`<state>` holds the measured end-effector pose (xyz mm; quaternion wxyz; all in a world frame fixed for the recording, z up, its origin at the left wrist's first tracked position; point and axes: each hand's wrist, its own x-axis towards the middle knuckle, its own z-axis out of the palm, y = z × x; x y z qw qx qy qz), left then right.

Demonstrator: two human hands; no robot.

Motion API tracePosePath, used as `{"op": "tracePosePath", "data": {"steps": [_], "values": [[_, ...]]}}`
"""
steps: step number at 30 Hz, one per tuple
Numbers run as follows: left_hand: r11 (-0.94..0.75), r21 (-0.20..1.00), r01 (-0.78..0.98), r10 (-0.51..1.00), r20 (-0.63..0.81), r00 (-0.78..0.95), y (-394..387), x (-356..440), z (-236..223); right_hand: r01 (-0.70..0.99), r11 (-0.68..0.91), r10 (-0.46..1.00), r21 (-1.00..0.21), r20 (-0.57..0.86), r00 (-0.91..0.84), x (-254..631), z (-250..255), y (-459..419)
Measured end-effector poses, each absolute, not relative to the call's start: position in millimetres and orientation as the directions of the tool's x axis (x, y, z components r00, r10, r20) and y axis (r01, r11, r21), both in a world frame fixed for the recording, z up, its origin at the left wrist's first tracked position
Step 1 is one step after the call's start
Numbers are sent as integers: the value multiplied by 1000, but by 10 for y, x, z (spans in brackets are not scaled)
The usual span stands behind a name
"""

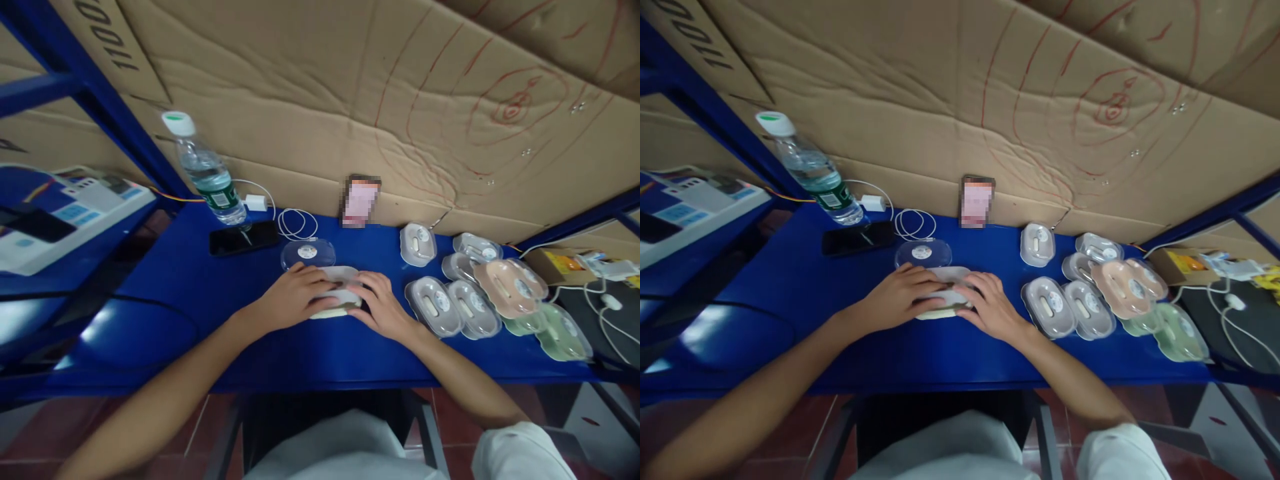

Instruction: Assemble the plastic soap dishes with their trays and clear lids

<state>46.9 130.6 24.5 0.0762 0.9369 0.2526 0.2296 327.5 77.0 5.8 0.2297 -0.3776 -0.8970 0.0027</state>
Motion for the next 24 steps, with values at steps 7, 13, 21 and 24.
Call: {"op": "tracePosePath", "data": {"steps": [7, 13, 21, 24], "values": [[-673, 290, 680, 689, 580, 434, 1522, 292, 371, 613, 783, 618, -107, 248, -746, 3253, 104, 676], [-504, 251, 826, 766, 572, 293, 1712, 175, 254, 574, 805, 591, -149, 282, -756, 3281, 40, 699], [-702, 230, 674, 688, 465, 558, 1481, 394, 259, 573, 806, 575, -148, 423, -700, 3258, 36, 712], [-870, 176, 461, 493, 328, 806, 1232, 596, 274, 683, 720, 653, -127, 457, -604, 3257, 134, 721]]}}
